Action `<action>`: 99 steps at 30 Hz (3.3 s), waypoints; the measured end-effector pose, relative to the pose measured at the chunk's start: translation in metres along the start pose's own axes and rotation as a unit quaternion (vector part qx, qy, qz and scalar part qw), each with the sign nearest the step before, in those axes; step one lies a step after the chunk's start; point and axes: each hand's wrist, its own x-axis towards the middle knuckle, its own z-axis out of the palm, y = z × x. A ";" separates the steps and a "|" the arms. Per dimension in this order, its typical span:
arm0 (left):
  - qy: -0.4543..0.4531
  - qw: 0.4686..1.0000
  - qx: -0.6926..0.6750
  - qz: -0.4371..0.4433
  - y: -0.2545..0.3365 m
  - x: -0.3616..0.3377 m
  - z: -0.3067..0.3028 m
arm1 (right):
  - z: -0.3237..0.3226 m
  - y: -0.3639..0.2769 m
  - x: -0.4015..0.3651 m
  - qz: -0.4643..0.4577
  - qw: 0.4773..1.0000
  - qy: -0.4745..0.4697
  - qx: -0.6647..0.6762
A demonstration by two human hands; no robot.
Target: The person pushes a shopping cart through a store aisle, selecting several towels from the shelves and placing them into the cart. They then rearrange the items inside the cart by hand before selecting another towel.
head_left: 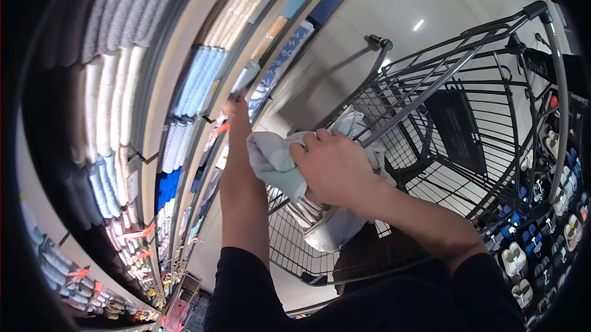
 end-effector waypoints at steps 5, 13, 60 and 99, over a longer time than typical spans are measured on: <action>-0.048 0.946 -0.274 -0.165 0.009 -0.046 -0.014 | -0.004 0.002 0.000 0.004 1.000 0.006 0.001; -0.225 0.954 -0.081 -0.181 0.002 -0.105 -0.095 | -0.001 0.002 -0.001 0.007 0.997 0.072 -0.008; -0.416 0.876 -0.165 -0.179 0.049 -0.448 0.037 | -0.107 0.070 -0.289 0.171 0.893 0.407 0.085; -0.403 0.879 0.251 0.046 0.166 -0.176 -0.010 | -0.252 0.252 -0.205 0.306 0.910 0.255 0.114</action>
